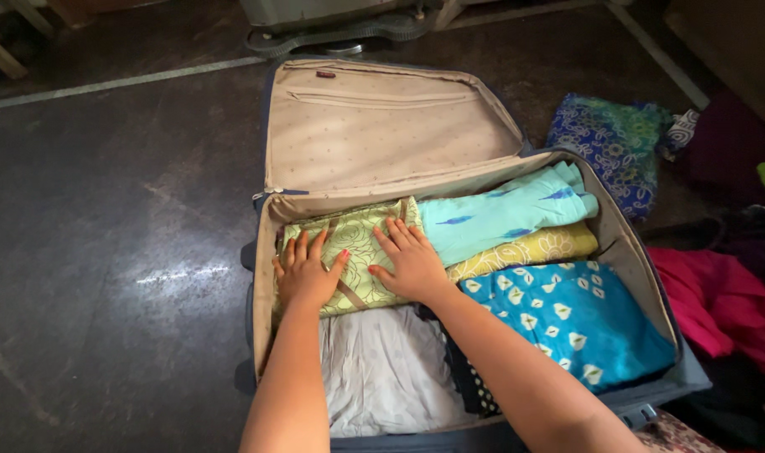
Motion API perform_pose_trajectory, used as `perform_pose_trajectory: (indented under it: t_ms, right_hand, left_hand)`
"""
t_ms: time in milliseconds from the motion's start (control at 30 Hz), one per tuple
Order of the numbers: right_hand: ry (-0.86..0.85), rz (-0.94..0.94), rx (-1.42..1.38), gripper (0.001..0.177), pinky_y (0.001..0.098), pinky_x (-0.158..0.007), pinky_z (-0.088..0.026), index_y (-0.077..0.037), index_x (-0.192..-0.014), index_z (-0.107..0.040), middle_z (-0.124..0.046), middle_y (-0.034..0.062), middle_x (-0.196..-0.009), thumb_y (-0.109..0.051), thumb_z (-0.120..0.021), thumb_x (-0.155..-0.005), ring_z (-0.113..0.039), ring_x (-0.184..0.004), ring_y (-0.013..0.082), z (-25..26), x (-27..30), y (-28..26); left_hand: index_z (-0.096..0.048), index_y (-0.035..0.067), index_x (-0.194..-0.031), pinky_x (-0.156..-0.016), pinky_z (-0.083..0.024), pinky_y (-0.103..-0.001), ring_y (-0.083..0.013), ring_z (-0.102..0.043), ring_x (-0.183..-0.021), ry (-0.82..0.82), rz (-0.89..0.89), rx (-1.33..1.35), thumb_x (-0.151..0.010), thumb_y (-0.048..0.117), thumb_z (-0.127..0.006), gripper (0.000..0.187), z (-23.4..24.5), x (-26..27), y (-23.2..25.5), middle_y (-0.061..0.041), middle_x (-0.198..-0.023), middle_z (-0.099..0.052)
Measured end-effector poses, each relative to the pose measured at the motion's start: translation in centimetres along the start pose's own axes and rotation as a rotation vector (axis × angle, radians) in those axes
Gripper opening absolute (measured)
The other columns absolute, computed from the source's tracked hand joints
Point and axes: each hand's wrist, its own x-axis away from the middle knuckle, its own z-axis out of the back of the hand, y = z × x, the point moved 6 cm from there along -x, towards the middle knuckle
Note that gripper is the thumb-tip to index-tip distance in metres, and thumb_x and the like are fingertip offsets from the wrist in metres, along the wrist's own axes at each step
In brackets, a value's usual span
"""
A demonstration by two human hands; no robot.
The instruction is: The person folds and places multiple colorful garments into an open suitcase. They handle each item one at a time, folding it and arranging it neatly inside the suitcase.
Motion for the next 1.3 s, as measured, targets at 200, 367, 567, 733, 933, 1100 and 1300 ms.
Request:
perform_pose_trajectory:
  t_ms: [200,367,567,733,933,1100,1300]
  right_hand:
    - [-0.095,-0.056,-0.06,0.079,0.0533,-0.127,-0.022,-0.015,-0.155,-0.044,-0.043,0.0071,-0.162,-0.044,-0.073,-0.087,-0.031,-0.155,0.0279,3.4,0.3,4.9]
    - [-0.354,-0.374,0.193,0.122,0.0656,-0.121,-0.003,-0.035,-0.16,-0.024,-0.015,0.0017,-0.169,-0.051,-0.093,-0.061,-0.002,-0.157,0.0315,10.0,3.4,12.1]
    - [-0.203,-0.353,0.132,0.098,0.0637,-0.122,-0.007,-0.043,-0.15,-0.044,-0.029,-0.0027,-0.166,-0.02,-0.084,-0.064,-0.015,-0.157,0.03,9.7,4.4,13.0]
    - [-0.034,-0.298,0.162,0.081,0.0597,-0.122,-0.02,-0.039,-0.138,-0.062,-0.049,-0.0044,-0.156,-0.005,-0.074,-0.066,-0.035,-0.15,0.027,9.1,5.2,13.1]
    - [0.051,-0.207,0.127,0.076,0.0571,-0.119,-0.034,-0.035,-0.136,-0.063,-0.055,-0.0037,-0.152,-0.001,-0.067,-0.069,-0.046,-0.145,0.0258,10.3,7.3,12.8]
    - [0.096,-0.162,0.26,0.075,0.0625,-0.114,-0.032,-0.029,-0.143,-0.058,-0.049,0.005,-0.156,0.0,-0.063,-0.075,-0.043,-0.144,0.0326,10.0,9.0,11.4]
    - [0.032,-0.172,0.352,0.074,0.0609,-0.114,-0.033,-0.027,-0.149,-0.051,-0.046,0.0079,-0.158,-0.005,-0.063,-0.079,-0.042,-0.145,0.0336,8.8,9.9,10.9]
  left_hand:
    - [-0.026,0.042,-0.159,-0.126,-0.002,-0.054,-0.0184,-0.007,-0.158,0.007,-0.016,0.013,-0.09,0.078,-0.04,0.079,-0.1,-0.4,0.1,0.007,-0.171,-0.015]
    - [-0.02,0.024,-0.163,-0.119,0.005,-0.064,-0.0292,0.005,-0.157,0.079,-0.164,-0.02,-0.103,0.061,-0.032,0.072,0.1,-1.2,3.4,-0.004,-0.172,-0.005]
    - [-0.024,0.034,-0.162,-0.122,0.003,-0.062,-0.0301,-0.004,-0.158,0.035,-0.545,0.118,-0.099,0.062,-0.037,0.07,-0.8,3.2,13.0,-0.003,-0.171,-0.014]
    - [-0.029,0.036,-0.159,-0.12,0.001,-0.065,-0.0306,-0.01,-0.157,0.142,-0.56,0.108,-0.095,0.066,-0.047,0.073,-1.2,4.4,12.9,-0.003,-0.17,-0.019]
    - [-0.03,0.038,-0.159,-0.12,0.003,-0.065,-0.0287,-0.008,-0.158,0.129,-0.52,0.109,-0.096,0.062,-0.047,0.069,-2.7,3.4,12.5,0.001,-0.171,-0.018]
    - [-0.029,0.038,-0.159,-0.12,0.003,-0.064,-0.0288,-0.008,-0.157,0.119,-0.522,0.104,-0.098,0.06,-0.045,0.067,-3.1,3.3,12.5,0.001,-0.17,-0.017]
    - [-0.029,0.035,-0.16,-0.12,0.0,-0.066,-0.0304,-0.011,-0.158,0.163,-0.528,0.066,-0.098,0.058,-0.047,0.069,-2.4,3.9,12.6,0.0,-0.17,-0.017]
